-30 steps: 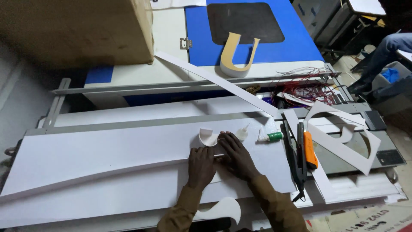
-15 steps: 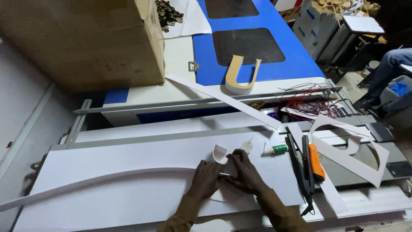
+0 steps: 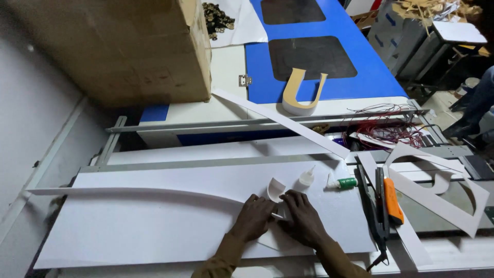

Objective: The person is gluing a thin, flexible white acrylic strip onto a larger white acrylic base to form a curved shape for a sign.

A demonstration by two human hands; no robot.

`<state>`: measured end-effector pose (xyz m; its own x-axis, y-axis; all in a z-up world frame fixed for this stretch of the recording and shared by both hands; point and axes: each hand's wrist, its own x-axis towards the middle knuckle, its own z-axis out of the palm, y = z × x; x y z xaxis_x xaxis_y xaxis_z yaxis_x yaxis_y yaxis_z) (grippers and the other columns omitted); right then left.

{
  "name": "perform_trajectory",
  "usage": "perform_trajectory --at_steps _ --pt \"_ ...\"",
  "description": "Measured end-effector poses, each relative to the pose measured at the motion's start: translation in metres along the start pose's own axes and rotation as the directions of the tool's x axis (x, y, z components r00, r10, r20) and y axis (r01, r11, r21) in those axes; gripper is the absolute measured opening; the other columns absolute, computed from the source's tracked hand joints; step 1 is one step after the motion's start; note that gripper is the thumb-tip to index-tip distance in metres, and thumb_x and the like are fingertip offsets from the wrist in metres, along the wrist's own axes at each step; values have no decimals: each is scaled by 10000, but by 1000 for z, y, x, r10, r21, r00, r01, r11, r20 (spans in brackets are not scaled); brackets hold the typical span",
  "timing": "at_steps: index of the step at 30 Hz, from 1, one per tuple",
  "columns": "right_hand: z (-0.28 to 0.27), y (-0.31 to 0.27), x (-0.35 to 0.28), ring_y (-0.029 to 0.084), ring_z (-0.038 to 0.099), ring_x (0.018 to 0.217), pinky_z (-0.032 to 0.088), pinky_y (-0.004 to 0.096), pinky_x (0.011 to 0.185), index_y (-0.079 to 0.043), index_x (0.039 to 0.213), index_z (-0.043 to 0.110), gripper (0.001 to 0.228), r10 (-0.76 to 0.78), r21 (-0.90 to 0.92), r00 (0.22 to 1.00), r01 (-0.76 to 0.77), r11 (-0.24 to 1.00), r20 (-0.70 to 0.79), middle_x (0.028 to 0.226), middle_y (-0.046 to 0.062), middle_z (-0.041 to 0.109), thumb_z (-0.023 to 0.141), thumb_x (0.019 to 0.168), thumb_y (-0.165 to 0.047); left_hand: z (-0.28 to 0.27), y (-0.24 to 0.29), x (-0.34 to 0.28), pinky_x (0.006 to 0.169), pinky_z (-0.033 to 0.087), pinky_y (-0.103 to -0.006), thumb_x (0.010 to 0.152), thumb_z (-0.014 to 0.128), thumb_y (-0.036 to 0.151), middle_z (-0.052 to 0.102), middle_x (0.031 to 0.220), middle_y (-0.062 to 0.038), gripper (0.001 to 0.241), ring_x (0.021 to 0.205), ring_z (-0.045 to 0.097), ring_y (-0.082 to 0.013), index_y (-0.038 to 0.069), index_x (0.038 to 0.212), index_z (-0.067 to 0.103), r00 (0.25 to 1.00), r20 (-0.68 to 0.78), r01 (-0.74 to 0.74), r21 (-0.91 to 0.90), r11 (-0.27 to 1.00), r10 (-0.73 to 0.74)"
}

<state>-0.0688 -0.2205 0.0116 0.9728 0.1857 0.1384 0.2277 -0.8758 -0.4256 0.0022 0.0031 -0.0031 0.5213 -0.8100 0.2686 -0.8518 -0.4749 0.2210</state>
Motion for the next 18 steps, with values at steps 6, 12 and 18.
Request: perform_trajectory --at_steps 6,12,18 --pt "4 15 -19 471 448 1498 524 586 1177 -100 1670 443 1058 -89 107 996 89 990 -4 1687 211 429 899 715 -79 -14 1 4 943 401 -444 890 832 89 794 1086 -37 254 1041 690 -308 189 1081 698 994 107 27 -117 993 -14" --pt "-4 19 -26 463 379 1572 474 588 1233 -92 1724 373 1086 -114 177 993 112 978 -1 1762 203 354 926 794 -187 -14 3 9 972 412 -447 792 894 83 811 1095 -36 373 1058 697 -307 198 1106 729 990 141 2 -115 993 15" --pt "-9 3 -29 400 443 1529 475 540 1232 -96 1667 478 884 -71 220 988 100 970 -134 1700 185 461 888 964 -442 -11 3 7 933 428 -449 864 830 70 804 1057 -55 278 999 697 -331 180 1096 724 998 30 -42 -145 988 47"
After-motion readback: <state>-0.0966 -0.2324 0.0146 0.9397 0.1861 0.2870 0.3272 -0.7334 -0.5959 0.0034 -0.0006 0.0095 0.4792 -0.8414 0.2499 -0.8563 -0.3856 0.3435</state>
